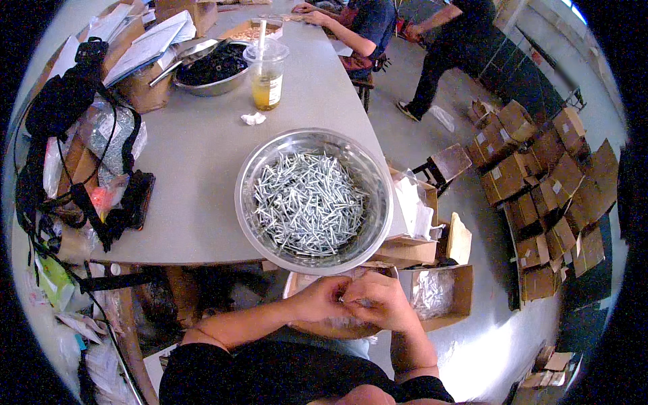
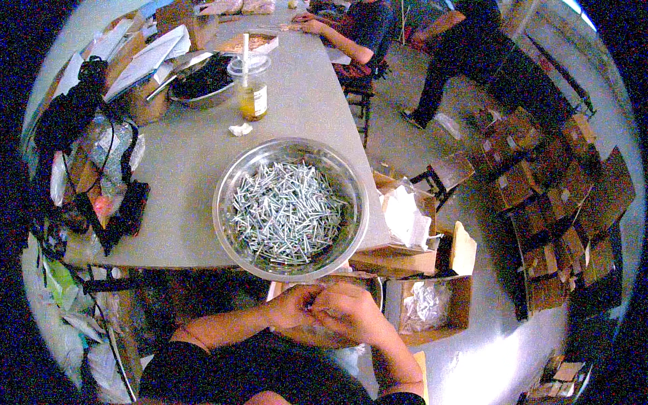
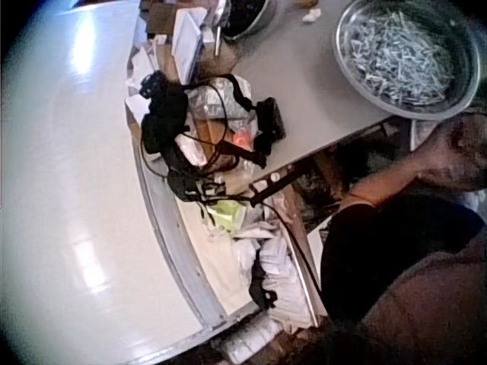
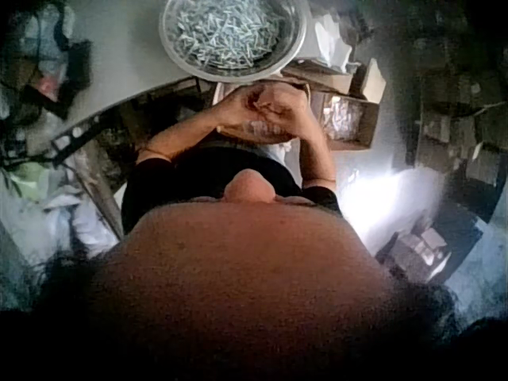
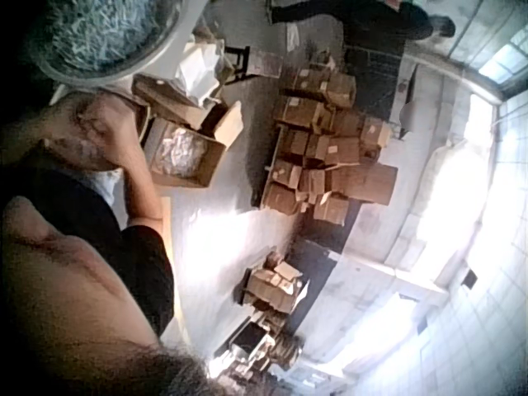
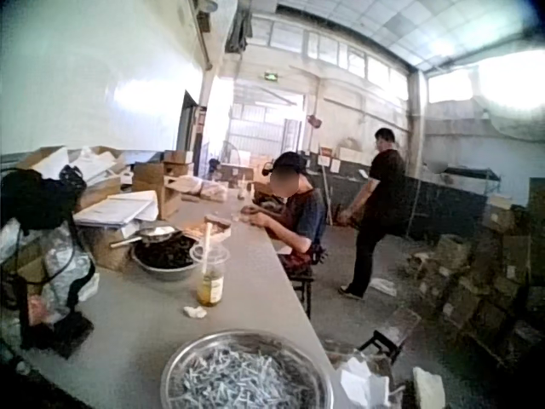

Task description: The person sits at a table in a warehouse and repeatedly picks small silver metal pieces from a large metal bowl. They place the pieces into small plastic bags and then put the bags into a cardboard box. Another person is visible in the background working at a separate station.

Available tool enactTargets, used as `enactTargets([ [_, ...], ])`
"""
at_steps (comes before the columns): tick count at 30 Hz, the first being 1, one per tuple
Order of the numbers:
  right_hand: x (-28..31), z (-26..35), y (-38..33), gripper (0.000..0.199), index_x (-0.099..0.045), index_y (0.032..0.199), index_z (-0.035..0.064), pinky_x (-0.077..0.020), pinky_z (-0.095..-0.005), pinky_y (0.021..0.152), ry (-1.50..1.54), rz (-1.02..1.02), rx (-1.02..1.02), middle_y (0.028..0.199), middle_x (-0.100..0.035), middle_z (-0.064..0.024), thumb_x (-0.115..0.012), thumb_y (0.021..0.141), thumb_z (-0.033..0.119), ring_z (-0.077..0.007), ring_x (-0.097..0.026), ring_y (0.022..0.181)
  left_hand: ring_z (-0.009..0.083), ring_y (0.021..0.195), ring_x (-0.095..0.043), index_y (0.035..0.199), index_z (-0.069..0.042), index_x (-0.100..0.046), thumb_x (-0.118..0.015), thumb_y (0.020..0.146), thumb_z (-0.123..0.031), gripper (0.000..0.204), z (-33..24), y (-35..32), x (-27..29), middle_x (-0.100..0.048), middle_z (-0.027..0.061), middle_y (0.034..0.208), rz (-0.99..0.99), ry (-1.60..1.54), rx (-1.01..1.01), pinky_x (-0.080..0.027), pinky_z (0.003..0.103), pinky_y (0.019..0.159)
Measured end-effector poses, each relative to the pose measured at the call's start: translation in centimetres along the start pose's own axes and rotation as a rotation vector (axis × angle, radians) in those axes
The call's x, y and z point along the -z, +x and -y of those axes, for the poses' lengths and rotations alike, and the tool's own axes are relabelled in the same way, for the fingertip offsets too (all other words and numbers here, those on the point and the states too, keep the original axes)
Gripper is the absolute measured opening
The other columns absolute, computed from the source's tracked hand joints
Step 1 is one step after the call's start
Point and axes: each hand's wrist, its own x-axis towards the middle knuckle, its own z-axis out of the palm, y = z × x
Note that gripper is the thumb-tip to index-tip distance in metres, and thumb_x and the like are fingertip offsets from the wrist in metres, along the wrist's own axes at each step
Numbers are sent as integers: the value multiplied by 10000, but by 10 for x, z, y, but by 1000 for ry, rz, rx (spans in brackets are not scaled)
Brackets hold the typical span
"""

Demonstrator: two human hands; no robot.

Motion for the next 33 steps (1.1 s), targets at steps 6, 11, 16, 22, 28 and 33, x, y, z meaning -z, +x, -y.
enactTargets([
  [6, 7, 12, -15, 219, -707, 920, 71, -538, -345, 703, -179, 25, -113, 890, -656, -100, -771, 711, 61, -272, -652, 792, 110, 898, -560, 1042, -4, -566, -740, 793, -86, 314, 2, 0, -9, -620, 42, 947, 29, -166, 158, -487, 302, 811],
  [11, 8, 15, -21, 244, -720, 948, 86, -537, -359, 719, -74, -23, -123, 890, -635, -88, -775, 710, 84, -276, -644, 810, 146, 1010, -599, 1161, -41, -558, -737, 809, -87, 397, -5, 5, -14, -629, 59, 1071, 194, 7, 173, -510, 311, 892],
  [16, 13, 7, -27, 278, -707, 950, 93, -505, -380, 820, -235, 34, -18, 1004, -602, -86, -801, 689, 94, -286, -596, 943, 172, 1027, -597, 1174, -37, -545, -816, 754, -285, 559, -2, 2, -9, -626, 53, 1093, 286, -148, 197, -501, 348, 919],
  [22, 11, 3, -43, 350, -691, 960, 116, -471, -392, 861, -117, -119, -9, 1095, -559, -92, -830, 639, 125, -296, -542, 1028, 141, 932, -543, 1030, -9, -561, -681, 785, -614, 664, 6, 1, -10, -582, 37, 949, 283, -172, 75, -463, 319, 831],
  [28, 15, 10, -38, 297, -702, 913, 128, -448, -453, 899, -312, 17, 32, 1134, -549, -102, -807, 635, 133, -346, -505, 1080, 159, 914, -551, 1000, 8, -559, -596, 815, -670, 704, -8, 7, -14, -583, 69, 918, 340, -37, 2, -466, 332, 812],
  [33, 7, 6, -45, 230, -699, 847, 92, -479, -429, 880, -373, -81, -28, 1122, -576, -114, -788, 635, 85, -344, -541, 1043, 222, 931, -585, 992, 7, -580, -613, 830, -609, 637, 5, 11, -17, -598, 123, 944, 167, 111, -84, -476, 354, 813],
])
